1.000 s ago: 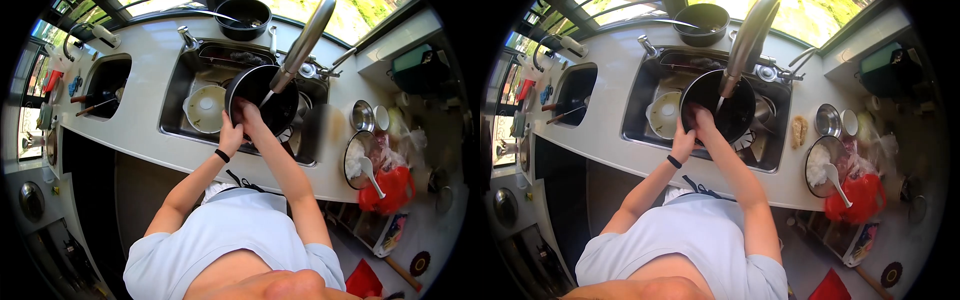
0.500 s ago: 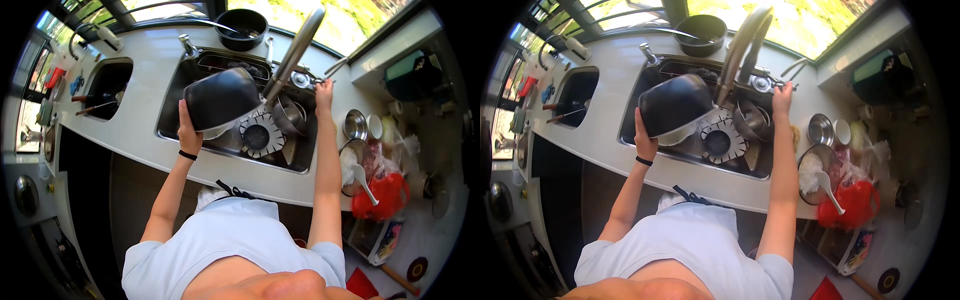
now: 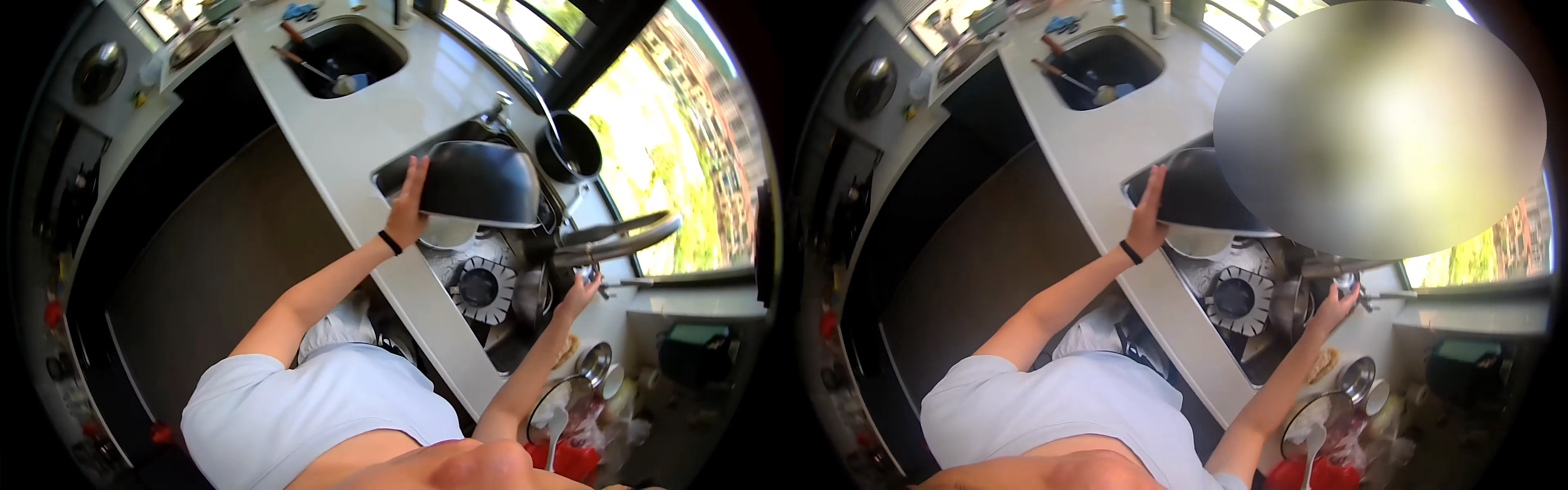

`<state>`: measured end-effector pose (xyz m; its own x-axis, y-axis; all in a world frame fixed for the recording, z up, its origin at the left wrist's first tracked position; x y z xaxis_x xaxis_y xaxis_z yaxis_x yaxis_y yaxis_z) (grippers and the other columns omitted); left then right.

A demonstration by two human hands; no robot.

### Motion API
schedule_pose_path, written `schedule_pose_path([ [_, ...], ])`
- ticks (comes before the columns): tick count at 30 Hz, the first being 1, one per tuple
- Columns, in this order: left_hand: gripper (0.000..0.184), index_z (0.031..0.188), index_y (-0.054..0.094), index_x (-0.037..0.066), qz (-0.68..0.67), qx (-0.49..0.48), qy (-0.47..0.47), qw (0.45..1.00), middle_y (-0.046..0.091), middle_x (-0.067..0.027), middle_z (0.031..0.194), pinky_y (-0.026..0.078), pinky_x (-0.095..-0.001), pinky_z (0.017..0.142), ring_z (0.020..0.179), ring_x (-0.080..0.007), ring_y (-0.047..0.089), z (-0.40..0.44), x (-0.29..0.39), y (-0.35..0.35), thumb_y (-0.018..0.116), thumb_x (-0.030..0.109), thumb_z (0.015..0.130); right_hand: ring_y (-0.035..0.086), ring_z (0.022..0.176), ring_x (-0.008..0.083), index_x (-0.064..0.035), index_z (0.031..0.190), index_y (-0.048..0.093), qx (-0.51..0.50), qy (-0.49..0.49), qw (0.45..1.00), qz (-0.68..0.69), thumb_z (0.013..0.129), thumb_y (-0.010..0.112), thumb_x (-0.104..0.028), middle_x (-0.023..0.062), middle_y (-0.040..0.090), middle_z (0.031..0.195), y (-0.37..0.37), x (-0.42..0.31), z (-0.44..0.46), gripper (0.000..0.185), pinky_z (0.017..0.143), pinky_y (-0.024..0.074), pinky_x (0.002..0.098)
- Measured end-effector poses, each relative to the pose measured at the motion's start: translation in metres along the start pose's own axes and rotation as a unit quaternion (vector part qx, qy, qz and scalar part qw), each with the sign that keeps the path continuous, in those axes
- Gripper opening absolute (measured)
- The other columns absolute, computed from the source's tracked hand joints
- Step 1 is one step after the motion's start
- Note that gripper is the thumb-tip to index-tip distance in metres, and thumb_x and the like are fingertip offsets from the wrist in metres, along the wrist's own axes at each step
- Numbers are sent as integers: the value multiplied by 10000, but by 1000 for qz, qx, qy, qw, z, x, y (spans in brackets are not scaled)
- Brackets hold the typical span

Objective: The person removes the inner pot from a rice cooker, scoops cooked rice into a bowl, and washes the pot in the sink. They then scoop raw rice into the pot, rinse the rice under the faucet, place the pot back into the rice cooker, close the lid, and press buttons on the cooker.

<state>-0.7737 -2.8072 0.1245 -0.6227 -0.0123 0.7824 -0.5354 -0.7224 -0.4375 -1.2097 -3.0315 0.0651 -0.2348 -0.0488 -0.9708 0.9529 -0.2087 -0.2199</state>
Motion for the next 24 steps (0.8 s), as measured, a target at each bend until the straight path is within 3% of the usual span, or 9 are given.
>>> schedule_pose_path([
  [4,838,1490,51,135,-201,31,-177,963,388,-308,1367,402,-399,985,1139,-438,512,-13,-43,-11,446,-74,781,341,1322,289,-17,1280,478,-145,113,975,124,867,563,-77,150,376,1417,39,56,-45,426,1049,321,460],
  [5,748,1458,125,103,-300,8,-269,915,465,-275,1281,455,-419,927,1069,-415,560,-22,-58,-15,430,-49,793,363,1309,321,-42,1270,498,-150,-21,946,-288,853,579,-84,166,393,1407,56,5,-79,427,1054,320,453],
  [6,665,1427,198,71,-385,1,-363,848,541,-241,1195,508,-440,870,1000,-392,608,-35,-71,-19,414,-24,805,385,1297,352,-67,1260,518,-116,-156,739,-645,840,595,-91,183,411,1397,80,-50,-126,428,1059,319,446],
  [7,597,1383,278,37,-479,-11,-406,778,567,-217,1139,546,-456,801,949,-367,634,-39,-63,-42,417,-22,806,341,1316,392,-105,1287,510,-175,-201,739,-619,818,624,-125,220,369,1418,88,-29,-127,483,1062,306,497],
  [8,537,1340,358,3,-566,-25,-440,697,593,-192,1082,584,-473,732,898,-343,660,-46,-63,-63,421,-21,807,243,1368,381,-99,1308,493,-279,-169,895,-305,821,618,-141,216,284,1468,91,14,-108,505,1024,271,628],
  [12,326,1124,453,-150,-662,-14,-442,605,584,-246,1079,533,-541,863,950,-389,635,-92,-115,-191,402,-33,823,261,1355,389,-32,1344,416,-71,-190,647,-735,851,613,-143,283,331,1409,179,-113,-228,542,1090,268,461],
  [14,305,1091,476,-156,-634,60,-428,641,596,-250,1044,539,-531,850,926,-376,640,-122,-150,-293,409,-25,825,297,1338,385,-13,1328,425,-210,-367,797,-432,860,611,-148,269,375,1382,289,-101,-258,521,1090,274,455],
  [16,288,1060,505,-151,-615,120,-410,663,606,-245,1021,552,-506,832,901,-362,645,-151,-178,-370,417,-12,824,442,1255,269,-20,1336,435,-411,-215,879,-109,934,561,-196,181,472,1337,398,-100,-313,457,1043,347,356],
  [24,307,1068,545,-89,-500,385,-388,672,639,-175,973,576,-452,790,865,-288,663,-299,-282,-630,434,44,815,466,1164,135,-27,1399,359,-816,-86,572,11,989,461,-296,64,513,1296,660,-256,-803,501,942,378,266],
])
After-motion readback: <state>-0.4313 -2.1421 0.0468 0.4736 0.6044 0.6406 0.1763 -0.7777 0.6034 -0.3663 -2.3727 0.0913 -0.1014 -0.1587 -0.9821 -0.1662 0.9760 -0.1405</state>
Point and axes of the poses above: each hand's wrist, its own z-axis towards the middle knuckle, its own y-axis out of the palm, x = y × z, the point moved 10 cm from there along z, towards the middle knuckle
